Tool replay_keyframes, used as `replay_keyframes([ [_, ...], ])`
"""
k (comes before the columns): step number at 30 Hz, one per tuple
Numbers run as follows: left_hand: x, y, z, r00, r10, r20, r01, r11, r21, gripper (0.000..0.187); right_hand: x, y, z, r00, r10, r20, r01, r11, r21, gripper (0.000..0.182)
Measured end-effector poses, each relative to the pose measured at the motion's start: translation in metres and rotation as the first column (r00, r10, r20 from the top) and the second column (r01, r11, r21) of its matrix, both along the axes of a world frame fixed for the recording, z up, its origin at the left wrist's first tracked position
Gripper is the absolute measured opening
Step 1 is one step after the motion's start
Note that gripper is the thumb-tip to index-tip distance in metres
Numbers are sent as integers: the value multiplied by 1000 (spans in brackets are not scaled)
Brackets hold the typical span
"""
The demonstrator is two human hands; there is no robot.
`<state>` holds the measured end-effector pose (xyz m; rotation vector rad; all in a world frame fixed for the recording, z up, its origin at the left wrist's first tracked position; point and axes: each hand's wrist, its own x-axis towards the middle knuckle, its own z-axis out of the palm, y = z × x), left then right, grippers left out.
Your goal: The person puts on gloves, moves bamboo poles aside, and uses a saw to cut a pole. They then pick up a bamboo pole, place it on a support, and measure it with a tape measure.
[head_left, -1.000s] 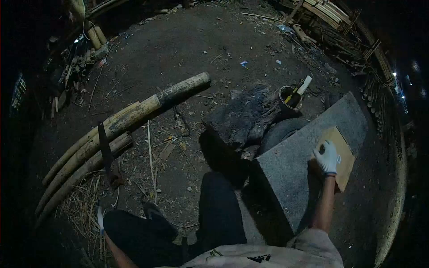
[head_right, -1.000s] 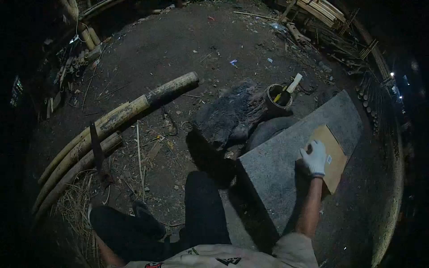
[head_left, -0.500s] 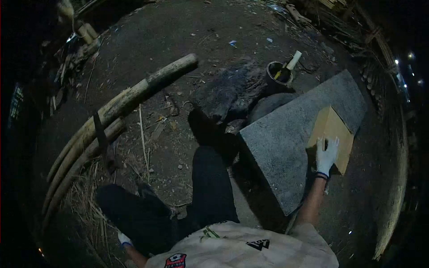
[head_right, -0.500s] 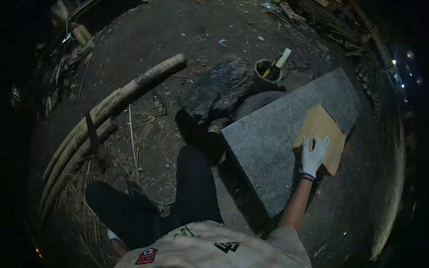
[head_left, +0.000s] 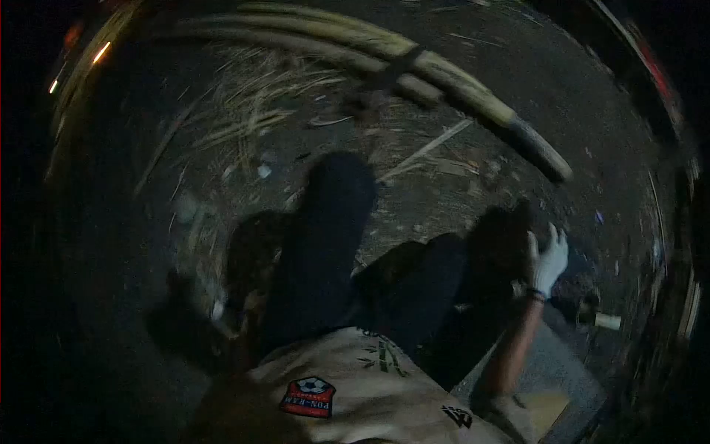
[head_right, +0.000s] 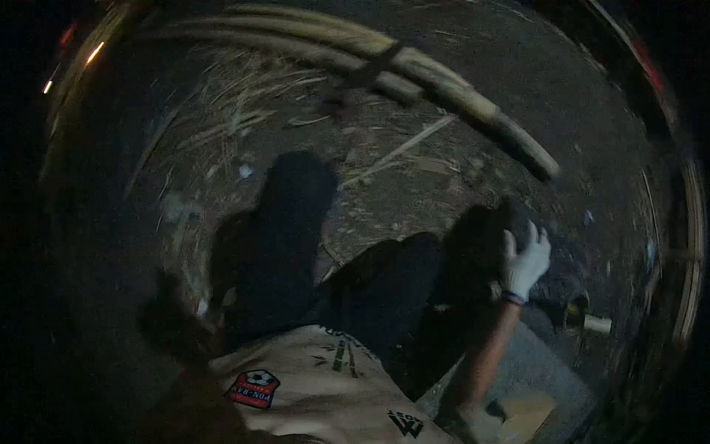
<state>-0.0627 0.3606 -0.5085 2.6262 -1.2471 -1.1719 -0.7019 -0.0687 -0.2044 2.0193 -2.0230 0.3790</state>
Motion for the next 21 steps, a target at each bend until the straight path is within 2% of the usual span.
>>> replay_keyframes([
  [1, -21, 28, 5, 1000, 8, -6, -8, 999, 31, 52, -2, -16, -6, 994, -104, -35, 110, 972, 209, 58],
  [2, -41, 57, 8, 1000, 16, -18, -15, 998, 53, 52, 3, -24, -4, 945, -195, -263, 288, 876, 386, 65],
  [3, -60, 78, 9, 999, 19, -28, -17, 997, 73, 51, 0, -38, -7, 934, -198, -298, 322, 830, 456, 65],
  [4, -77, 100, 5, 999, 21, -29, -19, 996, 90, 51, -1, -37, -3, 944, -218, -249, 318, 807, 497, 56],
  [6, -108, 131, 17, 999, 8, -38, -4, 994, 107, 50, 2, -35, 2, 933, -240, -268, 349, 779, 521, 48],
  [9, -134, 162, 15, 998, -50, -32, 53, 993, 102, 48, -14, -39, -9, 947, -205, -248, 308, 802, 512, 42],
  [10, -133, 167, -11, 999, -27, -26, 29, 995, 97, 48, -21, -41, -26, 942, -220, -252, 318, 823, 470, 40],
  [12, -134, 189, -55, 972, -234, -1, 221, 915, 337, 47, -26, -45, -33, 946, -214, -245, 303, 851, 428, 39],
  [13, -131, 194, -63, 976, -216, 2, 203, 920, 335, 47, -23, -42, -29, 939, -225, -259, 319, 850, 418, 37],
  [15, -126, 204, -74, 992, 11, 129, -14, 1000, 18, 42, -15, -41, -22, 935, -230, -269, 328, 852, 409, 35],
  [18, -118, 157, 4, 993, -98, 61, 98, 995, 7, 37, -14, -38, -20, 948, -249, -199, 316, 822, 473, 33],
  [19, -118, 149, 1, 993, -99, 64, 99, 995, 1, 37, -16, -38, -22, 954, -236, -185, 296, 834, 465, 33],
  [20, -116, 139, -3, 947, 314, -67, -311, 949, 55, 37, -17, -39, -23, 959, -225, -171, 280, 846, 454, 33],
  [21, -114, 129, -5, 723, 671, -167, -651, 742, 159, 38, -19, -40, -24, 958, -233, -169, 286, 847, 448, 33],
])
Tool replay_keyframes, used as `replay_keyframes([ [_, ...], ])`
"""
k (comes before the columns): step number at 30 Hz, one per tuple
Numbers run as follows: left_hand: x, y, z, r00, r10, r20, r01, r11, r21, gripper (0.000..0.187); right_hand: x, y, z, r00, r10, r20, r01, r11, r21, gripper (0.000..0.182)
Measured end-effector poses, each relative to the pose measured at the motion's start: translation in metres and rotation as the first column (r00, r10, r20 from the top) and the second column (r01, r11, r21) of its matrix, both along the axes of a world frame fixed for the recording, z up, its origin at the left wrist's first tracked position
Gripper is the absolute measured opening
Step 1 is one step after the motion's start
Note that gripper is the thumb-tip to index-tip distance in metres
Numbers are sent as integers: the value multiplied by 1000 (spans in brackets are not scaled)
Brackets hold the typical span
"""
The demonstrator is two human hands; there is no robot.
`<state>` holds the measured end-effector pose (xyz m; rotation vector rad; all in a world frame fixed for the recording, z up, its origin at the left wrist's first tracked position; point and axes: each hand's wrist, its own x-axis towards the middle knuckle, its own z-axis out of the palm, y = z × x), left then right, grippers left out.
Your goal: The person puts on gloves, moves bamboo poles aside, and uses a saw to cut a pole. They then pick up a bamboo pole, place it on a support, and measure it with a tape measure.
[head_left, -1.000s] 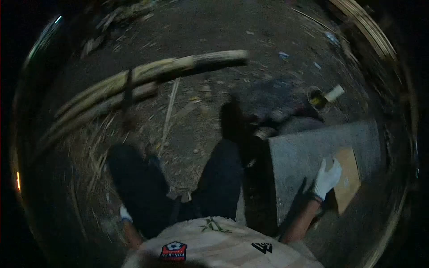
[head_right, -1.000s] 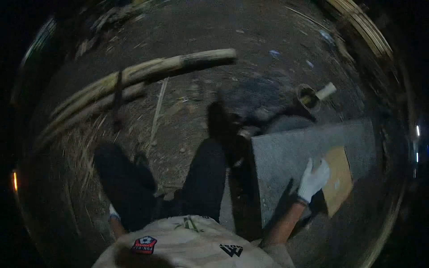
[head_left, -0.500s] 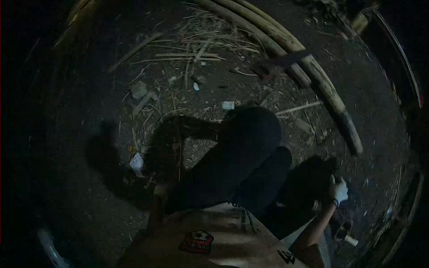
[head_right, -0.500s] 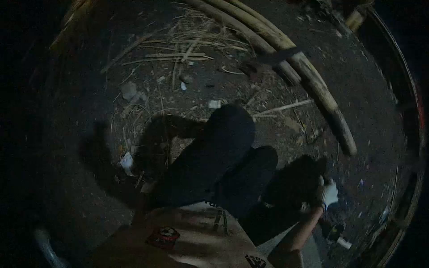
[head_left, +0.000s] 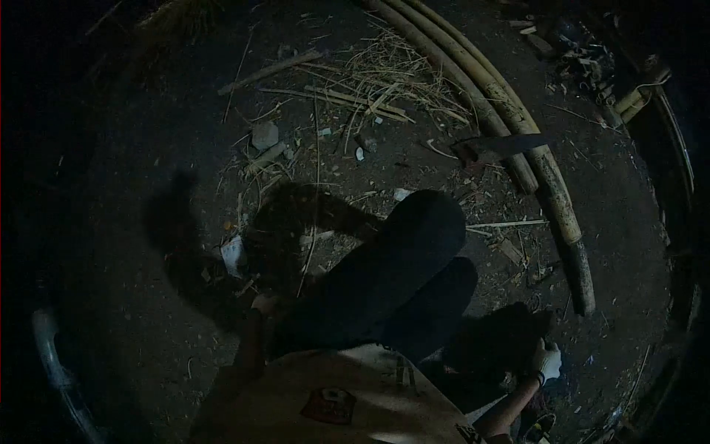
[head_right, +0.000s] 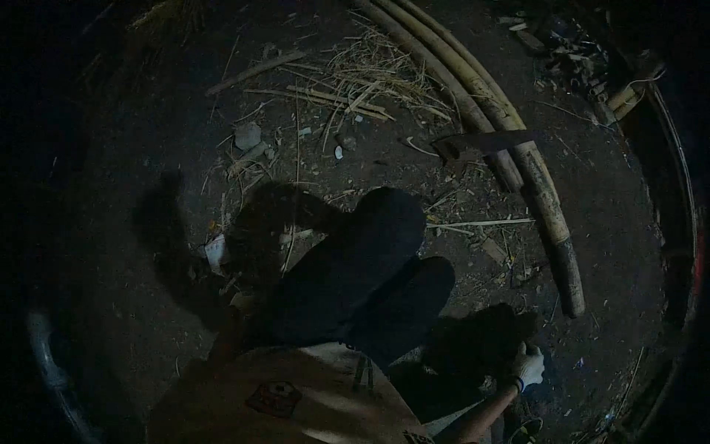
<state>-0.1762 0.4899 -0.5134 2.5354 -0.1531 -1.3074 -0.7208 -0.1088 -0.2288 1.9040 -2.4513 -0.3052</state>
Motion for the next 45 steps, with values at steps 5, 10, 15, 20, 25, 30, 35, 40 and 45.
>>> replay_keyframes([
  [5, 26, -47, -9, 966, -257, 0, 257, 966, 37, 43, 5, 1, 5, 999, -17, -32, 18, 1000, 25, 39],
  [10, 69, -104, -15, 907, -420, -8, 420, 907, 30, 50, 10, 3, 6, 997, -43, -71, 43, 999, -7, 40],
  [15, 128, -182, -36, 867, -495, 49, 494, 869, 40, 57, -4, 5, -8, 990, -23, -139, 9, 995, -101, 40],
  [20, 135, -322, 80, 699, -651, 296, 713, 662, -229, 62, 7, 7, 0, 993, -16, -117, -1, 990, -143, 37],
  [25, 147, -479, 97, 787, -574, 225, 597, 619, -511, 64, 5, 9, 1, 996, -87, 33, 91, 978, -186, 38],
  [30, 98, -653, 140, 689, -579, 436, 724, 523, -449, 68, 18, 9, 10, 996, -83, 41, 91, 966, -242, 24],
  [35, 42, -765, 100, 52, -686, 726, 916, 323, 240, 59, 3, 8, -12, 998, -52, 27, 59, 936, -348, 21],
  [40, 30, -802, 63, 24, -678, 735, 952, 241, 191, 53, 10, 8, -4, 984, -90, 151, 129, 954, -271, 21],
  [45, 36, -824, 55, 46, -631, 775, 981, 174, 83, 44, 7, 7, -9, 994, -45, 99, 79, 924, -375, 17],
])
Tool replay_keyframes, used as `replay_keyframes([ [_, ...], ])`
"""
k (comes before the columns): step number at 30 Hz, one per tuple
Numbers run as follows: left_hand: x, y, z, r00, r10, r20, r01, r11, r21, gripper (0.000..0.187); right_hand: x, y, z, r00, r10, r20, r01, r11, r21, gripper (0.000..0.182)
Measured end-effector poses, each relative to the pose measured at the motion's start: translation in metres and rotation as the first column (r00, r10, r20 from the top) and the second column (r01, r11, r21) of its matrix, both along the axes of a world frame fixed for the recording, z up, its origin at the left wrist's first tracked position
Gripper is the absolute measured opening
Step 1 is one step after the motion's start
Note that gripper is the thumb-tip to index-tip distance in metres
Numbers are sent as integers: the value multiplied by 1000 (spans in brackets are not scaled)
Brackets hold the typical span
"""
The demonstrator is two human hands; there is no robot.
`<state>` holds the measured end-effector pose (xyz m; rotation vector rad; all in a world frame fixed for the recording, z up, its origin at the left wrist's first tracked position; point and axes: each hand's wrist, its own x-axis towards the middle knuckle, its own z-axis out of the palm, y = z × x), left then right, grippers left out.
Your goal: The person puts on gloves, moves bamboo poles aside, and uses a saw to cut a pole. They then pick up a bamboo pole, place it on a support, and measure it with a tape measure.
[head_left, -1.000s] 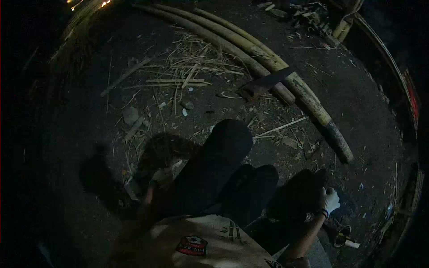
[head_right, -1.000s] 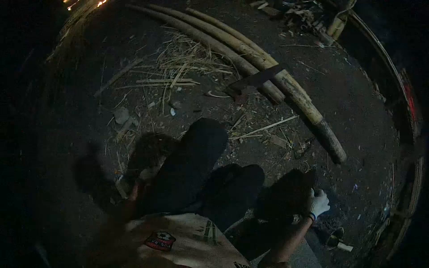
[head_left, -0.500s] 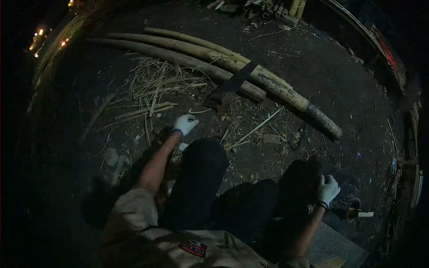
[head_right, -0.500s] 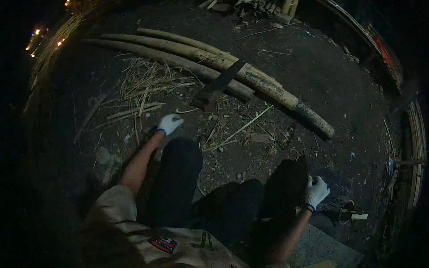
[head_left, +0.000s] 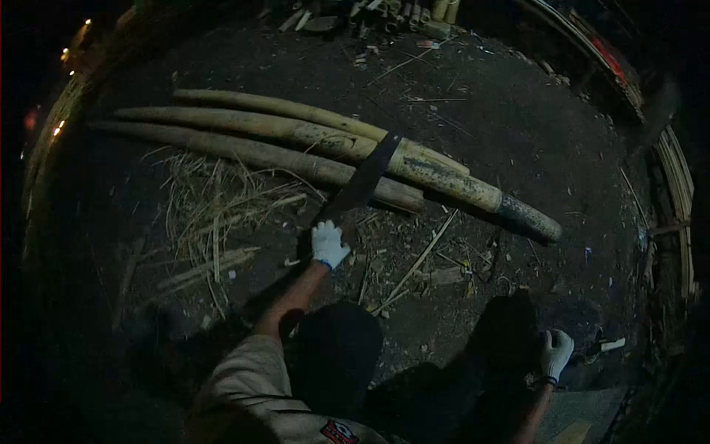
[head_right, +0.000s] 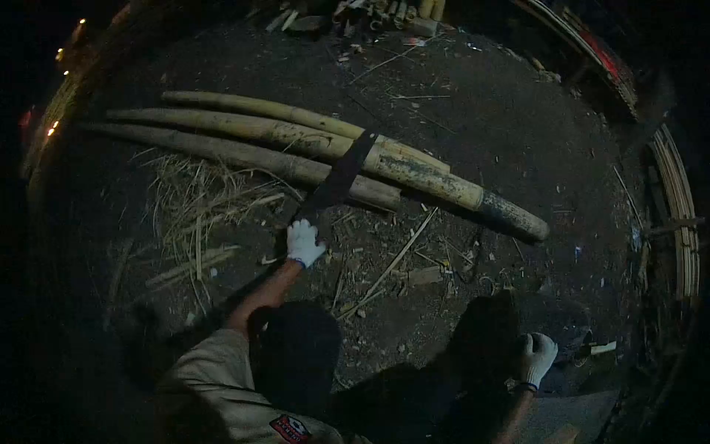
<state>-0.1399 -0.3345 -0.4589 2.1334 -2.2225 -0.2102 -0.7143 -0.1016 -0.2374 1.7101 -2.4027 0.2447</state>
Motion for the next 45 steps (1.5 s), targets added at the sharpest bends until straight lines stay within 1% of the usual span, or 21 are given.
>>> replay_keyframes([
  [3, 14, -1, 8, 998, -28, -56, 29, 999, 13, 42, -1, 1, 1, 999, -15, -48, 16, 1000, 25, 14],
  [5, 35, 2, 14, 960, -39, -277, 31, 999, -31, 40, -3, -3, -2, 996, -6, -84, 8, 1000, 21, 13],
  [7, 66, 10, -5, 920, -119, -372, 30, 971, -237, 30, -8, -3, -5, 997, -63, -34, 66, 994, 88, 16],
  [9, 100, 13, -56, 843, -134, -521, 81, 989, -124, 20, 3, -14, 5, 983, -158, -97, 172, 971, 168, 21],
  [11, 104, 23, 4, 783, -33, -621, 40, 999, -3, 19, 30, -64, 28, 812, -574, 108, 474, 756, 452, 30],
  [12, 107, 31, 35, 711, 90, -697, 8, 991, 136, 19, 34, -84, 26, 811, -575, 106, 475, 754, 453, 30],
  [14, 120, 41, 47, 775, 10, -631, 39, 997, 63, 20, 42, -120, 12, 944, -227, 238, 138, 930, 341, 39],
  [20, 178, 98, 67, 913, -103, -396, 78, 994, -78, 21, 157, -246, 13, 760, -182, 624, -127, 900, 418, 47],
  [24, 223, 153, 42, 986, 53, -156, -56, 998, -14, 25, 189, -297, 15, 834, -198, 514, -264, 675, 689, 47],
  [26, 245, 166, 41, 989, 39, -146, -45, 998, -37, 25, 199, -318, -6, 950, 81, 303, -283, 637, 717, 48],
  [28, 262, 185, 30, 990, 18, -137, -13, 999, 38, 21, 207, -339, -51, 853, 519, 50, -456, 696, 554, 47],
  [30, 264, 191, 32, 989, 80, -122, -59, 985, 164, 19, 260, -370, -59, 880, 148, 452, -408, 723, 558, 46],
  [31, 261, 189, 32, 983, 148, -105, -112, 951, 287, 18, 278, -386, -91, 671, -25, 741, -429, 802, 415, 45],
  [32, 258, 195, 23, 983, 158, -99, -132, 964, 230, 15, 302, -408, -124, 766, 371, 525, -542, 811, 219, 47],
  [33, 257, 205, 11, 983, 159, -93, -135, 965, 224, 15, 344, -411, -114, 747, 449, 489, -547, 834, 69, 53],
  [35, 262, 224, -45, 981, 177, -77, -178, 984, -12, 18, 412, -442, -144, 814, 496, 303, -483, 867, -122, 66],
  [36, 289, 254, -126, 968, 145, 207, -159, 986, 52, 28, 449, -451, -133, 846, 377, 378, -416, 909, 25, 64],
  [38, 275, 260, -123, 962, 264, 74, -273, 949, 158, 29, 513, -463, -173, 888, 430, 161, -399, 897, -192, 59],
  [41, 267, 267, -112, 943, 331, 44, -330, 904, 272, 30, 582, -470, -172, 748, 537, 390, -585, 811, 5, 16],
  [43, 266, 269, -109, 928, 370, 33, -360, 874, 326, 31, 611, -452, -186, 469, 627, 622, -682, 705, -197, 11],
  [45, 268, 271, -108, 915, 403, 21, -382, 848, 368, 31, 596, -435, -144, 240, 642, 728, -935, 353, -3, 22],
])
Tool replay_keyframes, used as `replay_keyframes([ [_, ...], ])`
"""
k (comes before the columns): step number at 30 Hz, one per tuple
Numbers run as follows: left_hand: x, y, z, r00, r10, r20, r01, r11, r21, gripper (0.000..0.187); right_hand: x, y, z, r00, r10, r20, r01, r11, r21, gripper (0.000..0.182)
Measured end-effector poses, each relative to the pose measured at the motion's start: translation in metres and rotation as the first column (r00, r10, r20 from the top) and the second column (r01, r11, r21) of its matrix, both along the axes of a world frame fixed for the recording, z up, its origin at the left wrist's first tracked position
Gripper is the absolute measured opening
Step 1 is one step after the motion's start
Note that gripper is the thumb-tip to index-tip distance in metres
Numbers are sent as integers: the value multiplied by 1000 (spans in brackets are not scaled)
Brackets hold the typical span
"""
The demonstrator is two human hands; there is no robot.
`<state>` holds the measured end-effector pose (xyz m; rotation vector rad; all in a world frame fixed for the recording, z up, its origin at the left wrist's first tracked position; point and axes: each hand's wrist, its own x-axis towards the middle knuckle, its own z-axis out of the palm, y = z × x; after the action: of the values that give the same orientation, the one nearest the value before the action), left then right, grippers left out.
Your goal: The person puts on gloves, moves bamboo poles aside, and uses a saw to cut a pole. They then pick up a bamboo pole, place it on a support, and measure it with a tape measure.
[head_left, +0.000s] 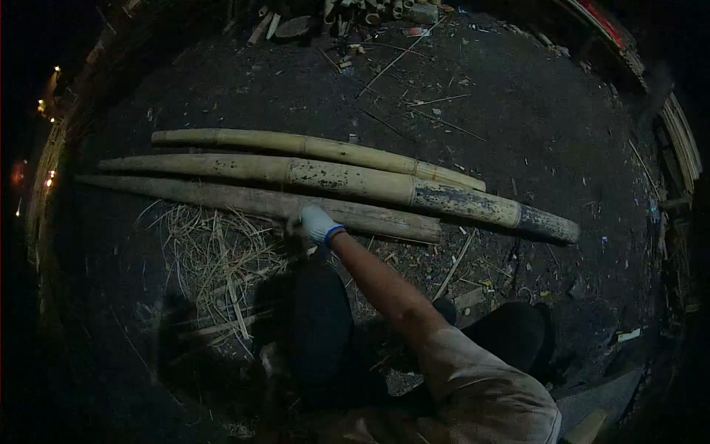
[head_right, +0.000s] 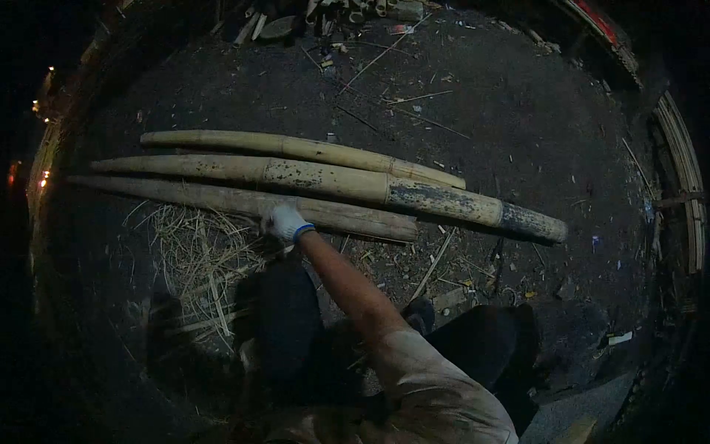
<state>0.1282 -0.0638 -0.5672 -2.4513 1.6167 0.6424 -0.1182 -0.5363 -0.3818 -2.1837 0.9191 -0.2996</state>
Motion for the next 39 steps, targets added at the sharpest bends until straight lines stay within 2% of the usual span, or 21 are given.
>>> replay_keyframes([
  [3, 3, -5, -2, 998, 45, -32, -44, 999, 24, 32, -22, 9, -22, 988, -120, 92, 110, 988, 111, 37],
  [4, 5, -7, -4, 998, 54, -42, -54, 998, 21, 33, -41, 10, -20, 931, -324, 168, 327, 945, 9, 44],
  [5, 7, -14, -7, 997, 62, -48, -62, 998, 8, 33, -66, 10, -17, 825, -501, 262, 535, 842, -77, 52],
  [6, 11, -20, -11, 997, 67, -49, -68, 997, -30, 34, -91, 9, -4, 695, -714, 85, 718, 696, -9, 55],
  [8, 19, -42, -20, 995, 76, -63, -88, 974, -208, 34, -144, 17, -16, 284, -882, 377, 955, 228, -188, 47],
  [9, 25, -58, -28, 979, 104, -175, -162, 919, -359, 35, -178, 19, -21, 124, -917, 380, 979, 51, -197, 53],
  [11, 1, -137, 13, 695, 111, -711, -549, 720, -424, 34, -239, 33, -30, -202, -911, 360, 975, -222, -16, 64],
  [13, -44, -228, 85, 850, 76, -522, -384, 768, -513, 31, -299, 35, -70, -501, -839, 215, 858, -448, 250, 82],
  [14, -49, -269, 62, 530, 36, -847, -645, 666, -375, 49, -318, 32, -79, -654, -746, 127, 730, -577, 365, 83],
  [15, -71, -308, 105, 905, -9, -426, -212, 858, -468, 73, -338, 29, -83, -663, -738, 129, 724, -586, 364, 83],
  [16, -98, -340, 144, 941, -87, -328, -95, 860, -501, 80, -355, 25, -85, -725, -689, 2, 593, -622, 511, 86],
  [18, -127, -387, 163, 959, -170, -226, 27, 851, -525, 87, -369, 14, -85, -759, -638, -131, 432, -643, 632, 89],
  [21, -146, -416, 153, 953, -304, -23, 251, 826, -505, 85, -367, -3, -86, -774, -633, -27, 320, -427, 846, 106],
  [24, -160, -420, 159, 940, -339, 39, 333, 883, -332, 85, -367, -20, -92, -567, -805, 178, 179, 90, 980, 82],
  [25, -161, -419, 157, 939, -340, 52, 338, 885, -321, 84, -372, -31, -91, -566, -811, -148, 42, -208, 977, 68],
  [28, -160, -423, 158, 945, -321, 65, 326, 900, -289, 84, -366, -44, -100, -585, -804, -109, 165, -249, 954, 62],
  [29, -160, -424, 161, 940, -341, 20, 331, 893, -305, 84, -343, -29, -50, -605, -796, -15, 18, -32, 999, 59],
  [32, -156, -435, 162, 934, -355, 30, 350, 899, -264, 89, -350, -44, -81, -617, -785, 65, -49, 121, 992, 55],
  [36, -156, -466, 176, 914, -402, -60, 385, 903, -189, 100, -368, -43, -123, -656, -748, 104, 47, 98, 994, 53],
  [38, -149, -494, 168, 866, -18, -500, 52, 997, 54, 103, -356, -20, -96, -681, -720, 134, -17, 198, 980, 58],
  [39, -148, -501, 174, 867, 2, -499, 27, 998, 51, 103, -344, -10, -61, -700, -701, 135, 46, 144, 988, 61],
])
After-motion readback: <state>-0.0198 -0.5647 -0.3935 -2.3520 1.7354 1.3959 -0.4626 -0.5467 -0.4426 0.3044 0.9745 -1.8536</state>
